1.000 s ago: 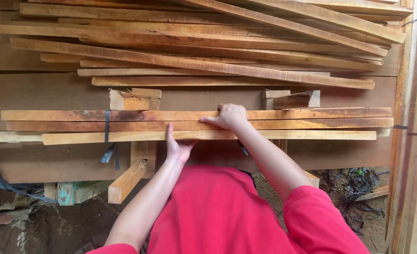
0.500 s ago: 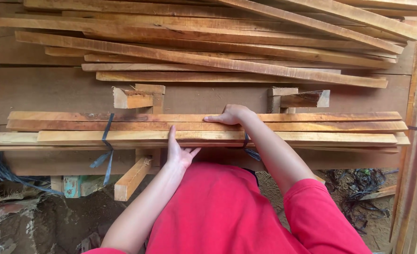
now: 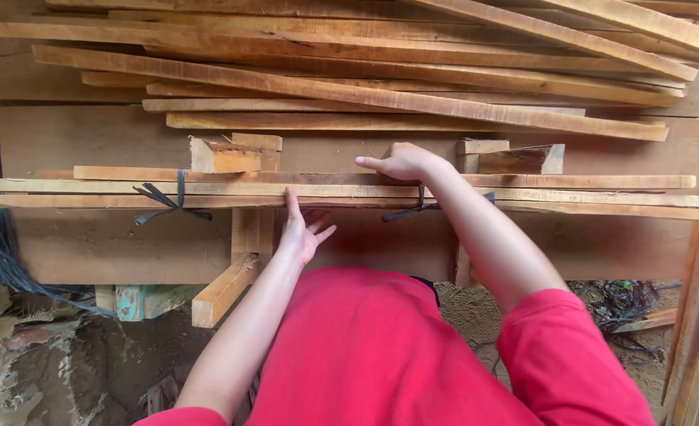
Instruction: The person ties a bundle of wooden planks together using a black strap. They wrap the strap around the planks, pull it tight, and tie a knot to secure the bundle. The person then lifts the tied bundle and places it on top of a larger stack of planks.
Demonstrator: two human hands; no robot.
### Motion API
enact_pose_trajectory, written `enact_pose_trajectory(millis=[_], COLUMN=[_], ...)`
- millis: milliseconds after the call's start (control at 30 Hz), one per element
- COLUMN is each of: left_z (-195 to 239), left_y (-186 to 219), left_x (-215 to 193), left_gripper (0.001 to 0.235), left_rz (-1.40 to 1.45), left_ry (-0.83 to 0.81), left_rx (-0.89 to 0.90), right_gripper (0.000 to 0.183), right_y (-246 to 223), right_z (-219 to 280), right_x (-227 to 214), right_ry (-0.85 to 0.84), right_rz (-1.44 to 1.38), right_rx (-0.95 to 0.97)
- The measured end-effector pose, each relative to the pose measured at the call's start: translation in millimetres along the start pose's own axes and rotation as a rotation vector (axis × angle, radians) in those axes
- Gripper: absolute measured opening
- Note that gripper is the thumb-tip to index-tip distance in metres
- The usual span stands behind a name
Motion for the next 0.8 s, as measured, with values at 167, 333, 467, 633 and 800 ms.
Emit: enact_pose_trajectory(millis=[167,333,467,633,800], left_z=[-21,-39,-62,-79,-45], left_y=[-10,-10,-20,-23,-16], left_x=[8,-1,-17,-35,5], left_gripper=[0.128,0.124,0.125,0.118,0.116], left_rz=[0.046,0.098,0.037,0.031,0.193], left_ry=[-0.020,-0.012,-0.071,-0.167,-0.018], left_rx=[0.123,0.217,0.203,0.220,0.191], right_gripper=[0.096,0.088,0.083,0.103,0.087], right_y=[-23,-13,-13,-21,-7], right_z=[34,17,26,38,12], right_x=[40,58,56,66,64], right_ry=[0.261,0.428,0.460,0.606,0.514], right_rz=[0.432,0.670,0.642,0.704,0.657], right_rx=[-0.301,-0.450,-0.461,-0.404,-0.396])
Point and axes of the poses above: each hand's wrist, its own z-axis away from the middle knuckle, its own x-axis out of the palm, y = z × x, the point moved 3 cm from there along -z, towards the middle knuckle, and after that the axes turned 9 degrees about -x, right-handed, at the moved point
